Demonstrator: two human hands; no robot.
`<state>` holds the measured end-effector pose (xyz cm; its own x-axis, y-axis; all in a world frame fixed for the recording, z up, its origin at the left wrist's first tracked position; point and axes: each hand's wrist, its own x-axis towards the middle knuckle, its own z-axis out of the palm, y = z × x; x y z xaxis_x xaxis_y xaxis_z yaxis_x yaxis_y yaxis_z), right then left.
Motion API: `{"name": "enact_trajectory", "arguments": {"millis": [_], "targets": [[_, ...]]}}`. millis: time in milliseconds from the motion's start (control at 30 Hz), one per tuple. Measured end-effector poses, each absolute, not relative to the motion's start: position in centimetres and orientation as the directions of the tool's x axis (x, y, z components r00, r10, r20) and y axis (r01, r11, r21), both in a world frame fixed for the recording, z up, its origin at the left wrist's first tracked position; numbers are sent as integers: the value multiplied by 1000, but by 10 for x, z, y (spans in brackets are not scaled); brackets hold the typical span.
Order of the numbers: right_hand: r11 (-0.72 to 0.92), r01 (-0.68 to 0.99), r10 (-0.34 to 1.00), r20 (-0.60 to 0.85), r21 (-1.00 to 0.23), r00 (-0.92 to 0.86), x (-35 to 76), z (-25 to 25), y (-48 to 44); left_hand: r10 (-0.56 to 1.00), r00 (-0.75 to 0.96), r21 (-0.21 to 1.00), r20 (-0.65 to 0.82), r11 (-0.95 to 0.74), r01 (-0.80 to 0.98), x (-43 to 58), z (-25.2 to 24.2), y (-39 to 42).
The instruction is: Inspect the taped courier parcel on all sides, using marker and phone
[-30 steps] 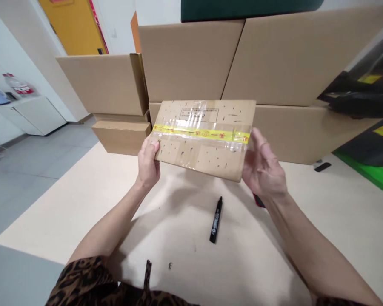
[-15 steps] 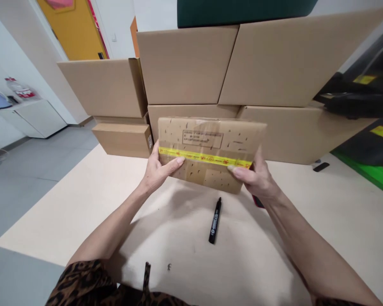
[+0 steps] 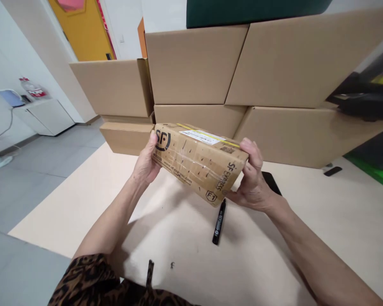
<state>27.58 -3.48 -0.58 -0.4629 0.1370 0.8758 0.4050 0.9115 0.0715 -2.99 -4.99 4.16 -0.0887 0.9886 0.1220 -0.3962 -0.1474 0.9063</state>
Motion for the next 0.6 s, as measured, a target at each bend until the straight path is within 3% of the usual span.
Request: {"name": "enact_trajectory", "arguments": {"millis": [133, 333, 400, 467, 533, 600], "targets": [[890, 438, 113, 872, 124, -477, 280, -14, -32, 1000, -7, 936, 24, -25, -351, -38, 47, -51], [895, 443, 179, 867, 53, -464, 277, -18, -32, 988, -155, 945, 20, -70, -320, -30, 46, -49], [879, 450, 326, 886, -155, -331, 277, -14, -33, 981, -178, 917, 77, -140, -372, -25, 44, -49], [800, 317, 575, 801, -509, -165, 279, -10, -34, 960, -231, 875, 156, -242, -418, -20, 41, -49], [611, 57, 785, 595, -790, -171, 281, -7, -35, 923, -302, 846, 238, -350, -403, -13, 34, -50], [408, -131, 863, 429, -903, -267, 281, -4, -36, 880, -329, 841, 343, -443, -309, -6, 25, -53]]}}
